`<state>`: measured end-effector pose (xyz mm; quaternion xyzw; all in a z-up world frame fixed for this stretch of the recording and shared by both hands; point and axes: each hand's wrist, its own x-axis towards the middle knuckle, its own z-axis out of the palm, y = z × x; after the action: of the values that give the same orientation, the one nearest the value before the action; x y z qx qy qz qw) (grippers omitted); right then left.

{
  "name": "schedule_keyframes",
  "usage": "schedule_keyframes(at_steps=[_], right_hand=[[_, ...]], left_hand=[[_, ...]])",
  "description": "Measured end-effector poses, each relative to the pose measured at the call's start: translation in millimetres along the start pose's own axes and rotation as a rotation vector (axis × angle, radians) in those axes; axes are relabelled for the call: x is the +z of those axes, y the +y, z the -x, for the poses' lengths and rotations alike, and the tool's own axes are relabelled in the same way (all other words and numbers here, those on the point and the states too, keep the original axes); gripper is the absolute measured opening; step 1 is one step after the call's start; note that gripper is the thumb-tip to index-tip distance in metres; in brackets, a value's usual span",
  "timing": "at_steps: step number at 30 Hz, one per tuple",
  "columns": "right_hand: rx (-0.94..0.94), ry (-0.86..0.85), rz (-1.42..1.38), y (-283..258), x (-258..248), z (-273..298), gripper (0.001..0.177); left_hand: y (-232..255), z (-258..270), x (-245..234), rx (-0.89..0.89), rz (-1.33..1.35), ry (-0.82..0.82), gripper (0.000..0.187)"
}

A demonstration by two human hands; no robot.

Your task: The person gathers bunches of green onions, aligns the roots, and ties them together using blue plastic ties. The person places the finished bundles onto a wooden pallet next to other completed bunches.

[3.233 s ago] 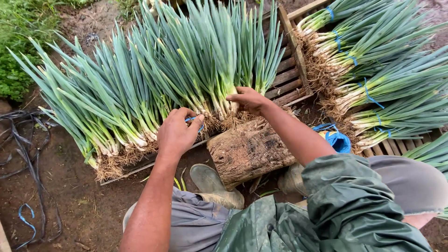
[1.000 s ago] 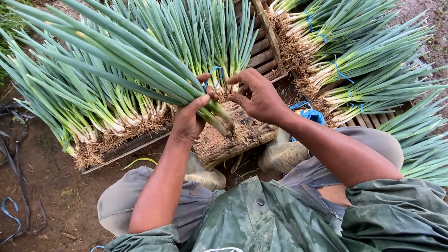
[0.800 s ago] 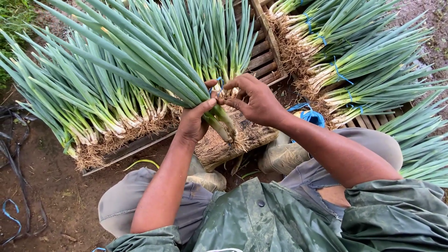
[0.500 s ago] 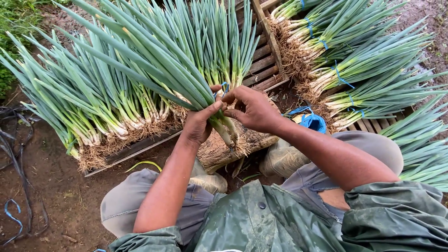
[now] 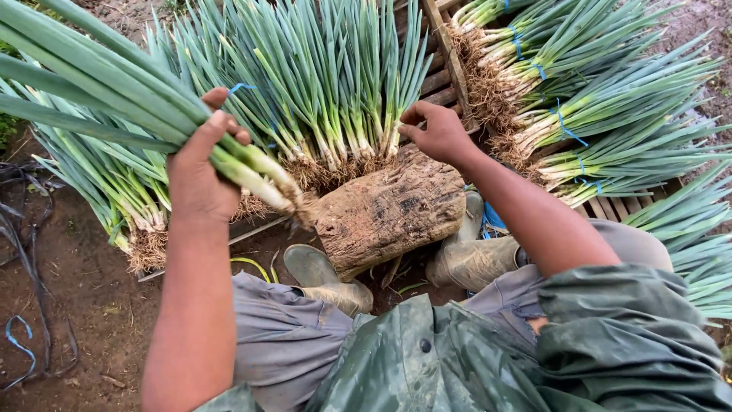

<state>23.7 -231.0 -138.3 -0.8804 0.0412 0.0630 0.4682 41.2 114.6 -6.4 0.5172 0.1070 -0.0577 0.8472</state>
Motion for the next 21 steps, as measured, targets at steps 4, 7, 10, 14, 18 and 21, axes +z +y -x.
schedule_keyframes(at_steps=[4,7,10,14,18,21], right_hand=[[0.182,0.034,0.062,65.2,65.0,-30.9,0.022],[0.262,0.040,0.003,71.9,98.1,-33.5,0.020],[0.350,-0.016,-0.285,67.0,122.5,-40.5,0.016],[0.311,-0.088,-0.193,72.2,171.9,-55.0,0.027],[0.283,-0.146,-0.127,52.4,199.6,-72.5,0.053],[0.294,-0.157,-0.029,39.4,217.3,-86.1,0.054]], left_hand=[[1.9,-1.1,-16.4,-0.002,-0.029,0.052,0.042],[-14.6,-15.8,-32.0,-0.022,0.007,0.075,0.041],[-14.5,-30.4,-32.7,-0.100,0.047,0.052,0.042],[-13.0,-41.6,-31.3,-0.098,0.017,0.074,0.042],[-13.8,-57.4,-29.2,-0.114,0.000,0.091,0.041],[-15.7,-67.2,-25.1,-0.117,0.006,0.086,0.041]])
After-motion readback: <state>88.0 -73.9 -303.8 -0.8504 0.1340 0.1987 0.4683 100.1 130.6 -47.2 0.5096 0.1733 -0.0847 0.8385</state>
